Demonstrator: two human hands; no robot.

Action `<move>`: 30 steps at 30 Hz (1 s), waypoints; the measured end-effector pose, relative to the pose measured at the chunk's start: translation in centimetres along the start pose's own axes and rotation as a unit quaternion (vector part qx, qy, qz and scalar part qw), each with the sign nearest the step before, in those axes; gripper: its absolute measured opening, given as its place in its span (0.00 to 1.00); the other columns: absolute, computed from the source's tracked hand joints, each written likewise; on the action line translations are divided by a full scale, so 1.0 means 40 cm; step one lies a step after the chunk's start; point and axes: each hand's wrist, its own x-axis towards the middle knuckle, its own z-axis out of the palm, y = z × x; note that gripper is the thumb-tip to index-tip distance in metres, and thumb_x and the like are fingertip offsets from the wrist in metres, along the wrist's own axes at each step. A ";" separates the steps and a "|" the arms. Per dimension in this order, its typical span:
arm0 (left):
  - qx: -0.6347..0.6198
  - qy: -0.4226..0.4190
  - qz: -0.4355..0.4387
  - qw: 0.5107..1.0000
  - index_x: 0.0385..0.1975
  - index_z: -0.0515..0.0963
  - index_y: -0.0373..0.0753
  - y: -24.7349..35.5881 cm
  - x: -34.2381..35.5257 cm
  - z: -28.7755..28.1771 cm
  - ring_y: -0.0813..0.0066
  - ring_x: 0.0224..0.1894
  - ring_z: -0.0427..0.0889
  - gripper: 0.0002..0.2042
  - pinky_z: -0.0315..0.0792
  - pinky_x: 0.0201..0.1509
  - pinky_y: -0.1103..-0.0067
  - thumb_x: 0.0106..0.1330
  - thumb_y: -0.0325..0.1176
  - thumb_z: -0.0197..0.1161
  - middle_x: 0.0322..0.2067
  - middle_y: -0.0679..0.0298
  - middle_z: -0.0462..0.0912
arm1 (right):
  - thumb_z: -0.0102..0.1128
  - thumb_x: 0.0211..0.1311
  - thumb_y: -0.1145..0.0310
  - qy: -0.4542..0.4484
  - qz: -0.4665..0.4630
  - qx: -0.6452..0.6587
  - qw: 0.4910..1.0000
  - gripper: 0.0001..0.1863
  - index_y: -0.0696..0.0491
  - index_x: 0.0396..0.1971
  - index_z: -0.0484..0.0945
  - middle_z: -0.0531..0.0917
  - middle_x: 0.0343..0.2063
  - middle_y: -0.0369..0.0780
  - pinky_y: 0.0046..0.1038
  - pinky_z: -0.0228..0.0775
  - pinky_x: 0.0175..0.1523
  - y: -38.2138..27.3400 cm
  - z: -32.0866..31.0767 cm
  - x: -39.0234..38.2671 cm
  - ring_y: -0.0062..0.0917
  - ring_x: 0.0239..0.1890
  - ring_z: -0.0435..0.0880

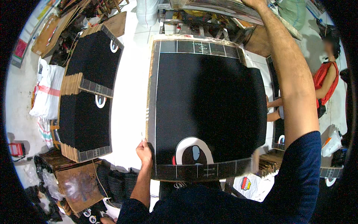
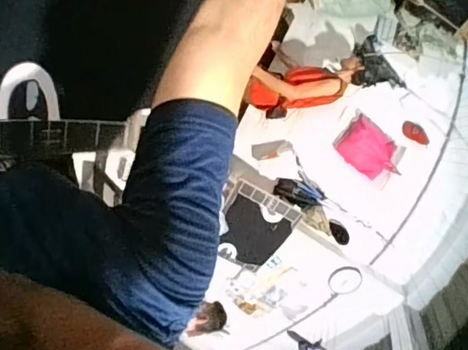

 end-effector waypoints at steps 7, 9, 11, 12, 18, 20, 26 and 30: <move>0.063 0.045 0.060 0.995 0.22 0.76 0.32 -0.004 0.008 -0.126 0.84 0.25 0.62 0.21 0.58 0.26 0.77 0.78 0.40 0.61 0.19 0.75 0.69 | 0.60 0.46 0.18 -0.013 0.001 -0.017 1.000 0.48 0.51 0.46 0.89 0.89 0.41 0.53 0.43 0.79 0.54 0.017 0.010 0.012 0.46 0.47 0.89; 0.075 0.001 0.061 0.995 0.24 0.76 0.33 0.016 0.026 -0.167 0.85 0.25 0.62 0.19 0.58 0.26 0.78 0.77 0.39 0.63 0.20 0.76 0.70 | 0.60 0.46 0.18 -0.008 -0.005 -0.010 1.000 0.49 0.52 0.45 0.89 0.89 0.40 0.53 0.43 0.79 0.54 0.023 0.010 0.024 0.46 0.47 0.89; 0.123 -0.047 0.102 0.986 0.30 0.76 0.32 0.042 0.034 -0.189 0.79 0.25 0.66 0.20 0.63 0.28 0.76 0.66 0.44 0.74 0.21 0.71 0.73 | 0.60 0.45 0.18 -0.006 0.003 -0.028 1.000 0.50 0.54 0.45 0.89 0.89 0.41 0.54 0.43 0.79 0.55 0.025 0.009 0.037 0.46 0.48 0.89; 0.173 -0.065 0.129 0.974 0.31 0.76 0.32 0.057 0.035 -0.194 0.77 0.25 0.67 0.22 0.65 0.29 0.75 0.63 0.45 0.77 0.22 0.69 0.74 | 0.60 0.45 0.17 -0.005 0.003 -0.030 1.000 0.51 0.55 0.45 0.88 0.89 0.42 0.54 0.43 0.79 0.55 0.024 0.009 0.043 0.46 0.48 0.89; 0.339 -0.119 0.046 0.932 0.35 0.76 0.30 0.142 0.024 -0.164 0.59 0.31 0.81 0.31 0.77 0.40 0.65 0.49 0.52 0.83 0.27 0.52 0.83 | 0.60 0.45 0.17 -0.019 -0.007 -0.004 1.000 0.52 0.54 0.48 0.88 0.88 0.44 0.54 0.42 0.79 0.56 0.027 0.010 0.075 0.45 0.50 0.88; 0.348 -0.115 0.032 0.930 0.36 0.76 0.30 0.159 0.017 -0.151 0.55 0.34 0.84 0.31 0.78 0.43 0.63 0.50 0.52 0.83 0.30 0.48 0.85 | 0.60 0.45 0.17 -0.008 -0.018 0.008 1.000 0.51 0.53 0.48 0.88 0.89 0.44 0.53 0.41 0.79 0.56 0.032 0.011 0.086 0.44 0.50 0.88; 0.342 -0.093 0.071 0.932 0.41 0.75 0.28 0.189 0.019 -0.124 0.45 0.39 0.87 0.31 0.78 0.46 0.59 0.53 0.50 0.81 0.33 0.42 0.85 | 0.59 0.44 0.17 -0.028 -0.006 0.004 1.000 0.51 0.52 0.48 0.89 0.89 0.44 0.53 0.41 0.79 0.57 0.039 0.003 0.118 0.44 0.50 0.88; 0.358 -0.089 0.075 0.926 0.42 0.75 0.28 0.201 0.027 -0.117 0.44 0.39 0.86 0.32 0.78 0.46 0.59 0.53 0.50 0.81 0.33 0.43 0.85 | 0.59 0.43 0.16 -0.022 0.002 -0.023 1.000 0.51 0.52 0.44 0.90 0.89 0.43 0.54 0.41 0.79 0.56 0.039 0.003 0.141 0.45 0.49 0.89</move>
